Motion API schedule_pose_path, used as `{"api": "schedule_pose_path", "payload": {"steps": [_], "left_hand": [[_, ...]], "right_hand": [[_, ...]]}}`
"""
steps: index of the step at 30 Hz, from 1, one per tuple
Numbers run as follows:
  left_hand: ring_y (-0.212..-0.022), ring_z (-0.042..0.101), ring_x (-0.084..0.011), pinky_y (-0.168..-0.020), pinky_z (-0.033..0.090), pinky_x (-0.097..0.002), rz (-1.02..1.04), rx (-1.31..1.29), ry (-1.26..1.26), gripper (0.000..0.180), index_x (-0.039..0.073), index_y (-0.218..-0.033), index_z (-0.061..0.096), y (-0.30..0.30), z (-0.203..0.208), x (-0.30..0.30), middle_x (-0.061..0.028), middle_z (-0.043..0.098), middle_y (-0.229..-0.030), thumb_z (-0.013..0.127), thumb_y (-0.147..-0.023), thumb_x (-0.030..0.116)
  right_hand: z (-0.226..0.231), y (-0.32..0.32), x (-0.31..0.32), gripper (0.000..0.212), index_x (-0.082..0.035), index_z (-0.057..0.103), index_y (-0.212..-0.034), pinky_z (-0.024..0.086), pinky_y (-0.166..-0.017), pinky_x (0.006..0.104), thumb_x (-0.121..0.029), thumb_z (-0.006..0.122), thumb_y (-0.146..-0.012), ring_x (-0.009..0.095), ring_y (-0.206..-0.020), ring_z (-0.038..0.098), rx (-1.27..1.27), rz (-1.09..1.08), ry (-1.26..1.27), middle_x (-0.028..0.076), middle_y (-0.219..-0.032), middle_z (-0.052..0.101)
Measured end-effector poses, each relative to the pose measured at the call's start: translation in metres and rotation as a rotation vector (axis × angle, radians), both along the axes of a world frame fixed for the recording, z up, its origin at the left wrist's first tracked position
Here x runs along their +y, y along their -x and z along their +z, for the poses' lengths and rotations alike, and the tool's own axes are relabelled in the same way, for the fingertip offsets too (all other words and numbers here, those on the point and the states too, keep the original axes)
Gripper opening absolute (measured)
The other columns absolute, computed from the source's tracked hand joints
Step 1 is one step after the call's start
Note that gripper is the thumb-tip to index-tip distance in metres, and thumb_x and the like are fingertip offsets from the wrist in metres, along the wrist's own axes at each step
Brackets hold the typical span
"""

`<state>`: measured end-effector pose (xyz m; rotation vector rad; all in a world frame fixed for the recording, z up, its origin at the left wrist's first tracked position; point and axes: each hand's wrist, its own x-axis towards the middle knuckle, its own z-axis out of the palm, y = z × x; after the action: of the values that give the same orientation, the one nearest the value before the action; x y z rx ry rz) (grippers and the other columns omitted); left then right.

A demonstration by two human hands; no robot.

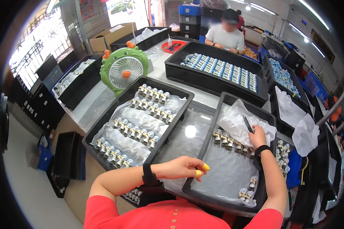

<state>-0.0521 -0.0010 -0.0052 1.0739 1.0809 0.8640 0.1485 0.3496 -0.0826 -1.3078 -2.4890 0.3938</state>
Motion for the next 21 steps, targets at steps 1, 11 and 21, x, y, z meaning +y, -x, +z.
{"api": "schedule_pose_path", "payload": {"steps": [1, 11, 21], "left_hand": [[-0.094, 0.062, -0.0124, -0.085, 0.047, -0.0257, 0.004, -0.016, 0.005, 0.036, -0.003, -0.126, 0.051, 0.000, -0.002, 0.000, -0.0076, 0.061, -0.110, 0.055, -0.094, 0.013], [-0.089, 0.064, -0.0148, -0.081, 0.049, -0.0277, 0.027, -0.035, -0.067, 0.036, -0.007, -0.123, 0.052, 0.000, -0.010, -0.001, -0.0100, 0.062, -0.104, 0.055, -0.092, 0.012], [-0.092, 0.063, -0.0142, -0.084, 0.047, -0.0266, 0.001, -0.032, -0.053, 0.037, -0.006, -0.125, 0.050, 0.000, -0.013, 0.002, -0.0088, 0.061, -0.106, 0.055, -0.093, 0.013]], "right_hand": [[-0.001, 0.001, 0.002, 0.033, 0.000, 0.061, -0.102, 0.048, -0.081, 0.0406, -0.011, 0.069, -0.071, 0.035, -0.091, 0.059, 0.002, 0.019, -0.006, 0.019, -0.097, 0.059], [0.052, 0.004, -0.050, 0.025, -0.001, 0.054, -0.099, 0.046, -0.059, 0.0255, -0.010, 0.065, -0.079, 0.010, -0.069, 0.054, 0.436, 0.173, 0.362, 0.003, -0.082, 0.056], [0.068, -0.020, -0.158, 0.032, 0.000, 0.059, -0.099, 0.050, -0.067, 0.0321, -0.020, 0.071, -0.077, 0.021, -0.072, 0.064, -0.431, 0.748, 0.640, 0.011, -0.079, 0.065]]}}
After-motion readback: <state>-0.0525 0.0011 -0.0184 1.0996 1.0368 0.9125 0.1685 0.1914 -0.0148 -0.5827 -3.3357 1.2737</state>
